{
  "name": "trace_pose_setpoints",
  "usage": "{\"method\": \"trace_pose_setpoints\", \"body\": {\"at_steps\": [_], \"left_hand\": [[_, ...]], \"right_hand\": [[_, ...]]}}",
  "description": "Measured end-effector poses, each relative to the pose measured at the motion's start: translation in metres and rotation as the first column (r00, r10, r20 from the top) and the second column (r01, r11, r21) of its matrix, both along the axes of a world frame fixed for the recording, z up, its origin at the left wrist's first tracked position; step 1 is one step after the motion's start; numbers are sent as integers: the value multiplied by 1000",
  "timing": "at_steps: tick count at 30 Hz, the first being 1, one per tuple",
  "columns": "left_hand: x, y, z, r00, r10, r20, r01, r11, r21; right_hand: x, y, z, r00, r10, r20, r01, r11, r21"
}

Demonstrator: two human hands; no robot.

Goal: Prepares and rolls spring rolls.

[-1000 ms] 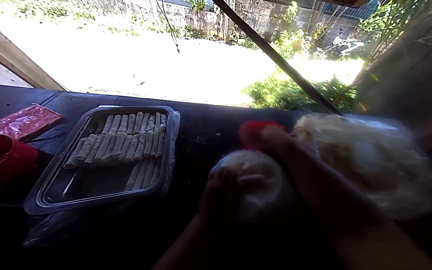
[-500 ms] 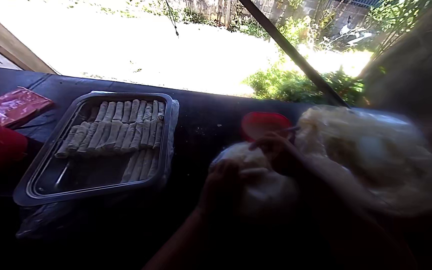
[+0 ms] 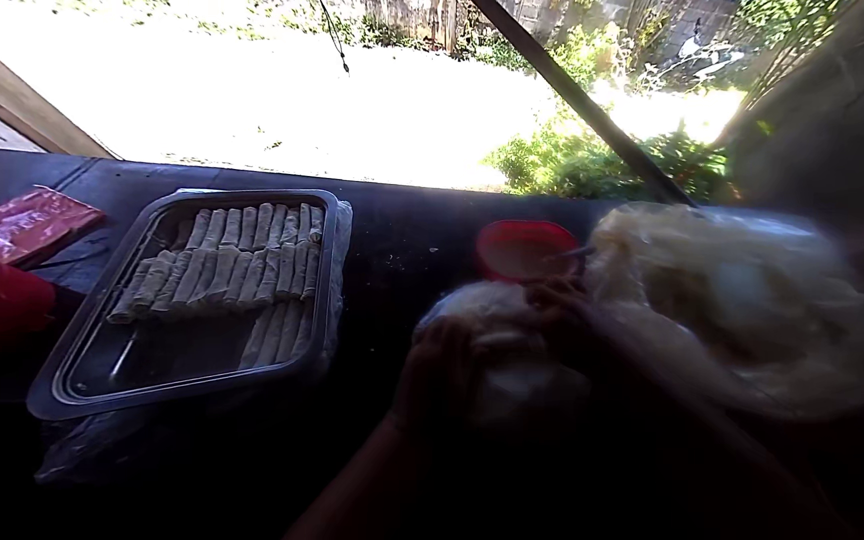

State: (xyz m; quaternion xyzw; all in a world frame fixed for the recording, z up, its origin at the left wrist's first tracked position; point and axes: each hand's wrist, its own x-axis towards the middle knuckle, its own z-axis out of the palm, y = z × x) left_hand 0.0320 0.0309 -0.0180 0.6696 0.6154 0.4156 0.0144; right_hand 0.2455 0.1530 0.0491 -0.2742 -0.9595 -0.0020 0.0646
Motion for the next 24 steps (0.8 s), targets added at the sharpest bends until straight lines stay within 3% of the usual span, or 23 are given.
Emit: {"method": "trace_pose_setpoints", "body": {"at_steps": [4,8,12,16,20,22,24], "left_hand": [[0,0,1,1000,6,5,-6,1000,3],[0,1,0,1000,-7,0,7,1000,4],[0,2,-1,1000,6,-7,-6,1000,23],[0,2,-3,1000,11,3,-12,1000,26],[0,1,-3,1000,-1,28,0,1000,26],[1,1,-2,1000,0,26,0,1000,22],[0,1,-2,999,10,35,-11,1000,18]], "right_hand": [[2,-1,6,995,-46,-92,55,994,93],[-3,0,9,994,-85,74,83,996,31],[-17,20,40,975,-220,-39,223,971,89],[-50,53,41,899,-414,140,421,907,-24],[-66,94,-1,830,-402,388,481,867,-129],[-65,96,4,813,-426,398,510,851,-130],[-62,88,22,850,-439,291,490,862,-132]]}}
